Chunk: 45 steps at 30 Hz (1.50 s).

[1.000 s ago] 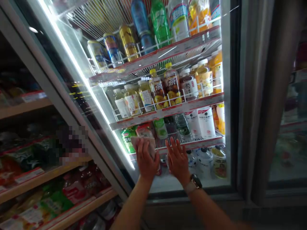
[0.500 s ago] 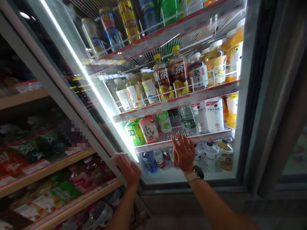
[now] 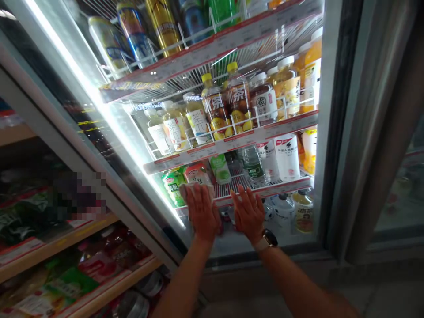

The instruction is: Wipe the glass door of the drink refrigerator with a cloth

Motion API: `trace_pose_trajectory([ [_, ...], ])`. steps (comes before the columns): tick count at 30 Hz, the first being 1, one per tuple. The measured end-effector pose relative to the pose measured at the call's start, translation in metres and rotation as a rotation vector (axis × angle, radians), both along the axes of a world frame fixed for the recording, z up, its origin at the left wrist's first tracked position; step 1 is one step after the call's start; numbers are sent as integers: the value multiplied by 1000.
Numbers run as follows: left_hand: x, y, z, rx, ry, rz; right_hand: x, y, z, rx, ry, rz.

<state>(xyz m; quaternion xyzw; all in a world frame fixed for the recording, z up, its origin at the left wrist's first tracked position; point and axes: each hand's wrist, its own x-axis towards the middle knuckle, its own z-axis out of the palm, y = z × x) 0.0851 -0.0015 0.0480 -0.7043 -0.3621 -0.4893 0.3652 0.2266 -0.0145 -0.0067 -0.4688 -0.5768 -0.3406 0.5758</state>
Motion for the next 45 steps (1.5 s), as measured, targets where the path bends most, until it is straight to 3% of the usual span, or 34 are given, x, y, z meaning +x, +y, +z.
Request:
trace_pose_trajectory([
  [5, 9, 4, -36, 79, 199, -32, 2, 0, 2, 26, -15, -26],
  [9, -13, -5, -73, 40, 368, -21, 4, 0, 2, 26, -41, -21],
  [12, -32, -15, -82, 17, 486, -7, 6, 1, 1, 5, -52, 0],
  [13, -36, -17, -78, 12, 504, -5, 6, 1, 1, 3, -53, 11],
  [15, -36, -17, -54, 5, 490, -2, 7, 1, 1, 17, -49, 41],
  [17, -24, -13, -13, 13, 401, 3, 10, -2, 3, 37, -48, 84],
  [19, -3, -6, 32, 28, 276, -16, 14, -6, 5, 29, -61, 140],
  [21, 23, 0, 67, 42, 159, -43, 22, -13, 7, -5, -78, 178],
  [23, 45, 4, 82, 61, 123, -65, 34, -19, 10, -10, -68, 164],
  [24, 54, 4, 80, 66, 133, -74, 42, -21, 10, 3, -49, 136],
  [25, 61, 3, 72, 71, 156, -82, 50, -22, 11, 18, -22, 100],
  [27, 69, 0, 44, 74, 225, -87, 67, -22, 11, 25, 45, 28],
  [30, 66, -6, -18, 76, 370, -75, 87, -18, 7, -50, 101, -37],
  [33, 49, -13, -75, 40, 543, -131, 95, -11, 0, -96, 76, -64],
  [35, 32, -17, -98, -9, 659, -152, 95, -7, -4, -67, 66, -76],
  [36, 24, -18, -102, -37, 715, -154, 95, -5, -6, -48, 68, -78],
  [37, 17, -18, -100, -62, 764, -148, 94, -4, -6, -30, 71, -80],
  [39, 8, -17, -81, -74, 801, -124, 93, -3, -6, -12, 76, -82],
  [42, 18, -10, -23, 14, 653, -85, 93, -3, -4, 6, 66, -80],
  [45, 54, -2, 33, 83, 414, -64, 94, -5, -3, 8, 59, -67],
])
